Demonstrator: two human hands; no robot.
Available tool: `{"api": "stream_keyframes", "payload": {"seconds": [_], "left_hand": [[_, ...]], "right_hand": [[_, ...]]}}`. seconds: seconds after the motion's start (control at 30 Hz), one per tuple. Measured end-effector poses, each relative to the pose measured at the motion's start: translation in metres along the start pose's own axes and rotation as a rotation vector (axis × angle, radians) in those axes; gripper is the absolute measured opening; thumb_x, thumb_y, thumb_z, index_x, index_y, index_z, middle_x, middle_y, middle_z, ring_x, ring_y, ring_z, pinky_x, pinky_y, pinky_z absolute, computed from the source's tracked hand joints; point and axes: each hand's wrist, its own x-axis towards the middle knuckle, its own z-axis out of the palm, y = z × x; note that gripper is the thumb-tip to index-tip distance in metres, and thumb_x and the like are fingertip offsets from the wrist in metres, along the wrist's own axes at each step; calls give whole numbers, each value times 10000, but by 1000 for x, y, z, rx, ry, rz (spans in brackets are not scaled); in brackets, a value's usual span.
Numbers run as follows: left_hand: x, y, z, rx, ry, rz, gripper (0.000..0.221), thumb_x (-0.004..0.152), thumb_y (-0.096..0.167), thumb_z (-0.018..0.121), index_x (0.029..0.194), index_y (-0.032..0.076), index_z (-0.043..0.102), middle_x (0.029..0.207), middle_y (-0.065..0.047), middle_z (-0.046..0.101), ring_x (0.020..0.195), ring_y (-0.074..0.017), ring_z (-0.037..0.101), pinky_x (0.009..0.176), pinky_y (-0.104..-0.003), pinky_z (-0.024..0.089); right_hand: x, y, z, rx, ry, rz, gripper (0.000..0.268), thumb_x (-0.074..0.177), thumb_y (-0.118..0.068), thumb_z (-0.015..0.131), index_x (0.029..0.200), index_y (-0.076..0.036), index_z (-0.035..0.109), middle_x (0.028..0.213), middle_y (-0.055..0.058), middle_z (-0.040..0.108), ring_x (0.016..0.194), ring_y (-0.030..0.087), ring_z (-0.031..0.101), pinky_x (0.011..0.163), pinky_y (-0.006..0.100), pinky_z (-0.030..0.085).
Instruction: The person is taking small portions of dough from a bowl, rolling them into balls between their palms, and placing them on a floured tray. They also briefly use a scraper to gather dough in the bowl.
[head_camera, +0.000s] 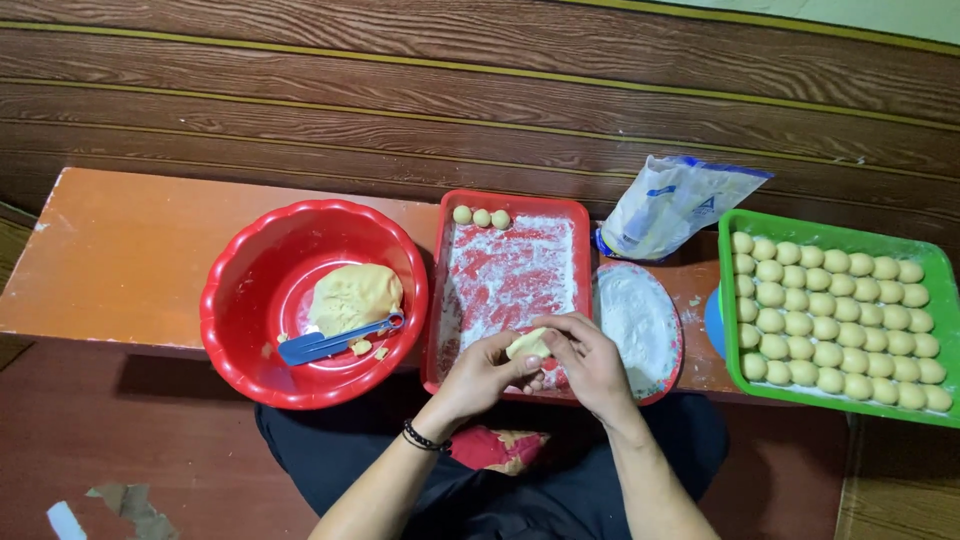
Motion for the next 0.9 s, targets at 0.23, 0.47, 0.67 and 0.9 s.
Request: {"api": "stream_keyframes", "payload": {"seconds": [0.23,0.47,0.67,0.9], "left_hand": [[-16,32,14,157,-13,-7,204,1019,212,670,1045,14,708,698,-108,681,672,-162,650,673,-300,570],[-13,5,3,314,73,-6,165,1000,253,696,1035,98,740,626,-33,630,633,-137,566,633,-289,503],[-7,-7,17,295,67,37,159,1013,244,682,1015,108,764,667,-64,677,678,-134,555,656,-291,493],[-4,-11,7,-8,129,-40,210,992,189,706,1064,-6,730,738,-123,721,694,-184,713,723,-326,613]], "right_hand": [[-3,24,-4,56,-80,74,205,1021,-136,632,1114,-10,764,708,88,700,663,122,615,693,319,597],[-7,-14,1,-112,-150,109,229,984,-141,675,1172,-73,786,777,88,782,787,110,625,827,371,594],[3,-24,0,218,-94,237,223,1040,-183,617,1011,-33,780,795,59,753,783,107,632,873,372,584],[1,16,-9,-10,-100,127,224,1023,-105,608,1153,-20,769,864,73,769,826,160,634,871,373,553]]}}
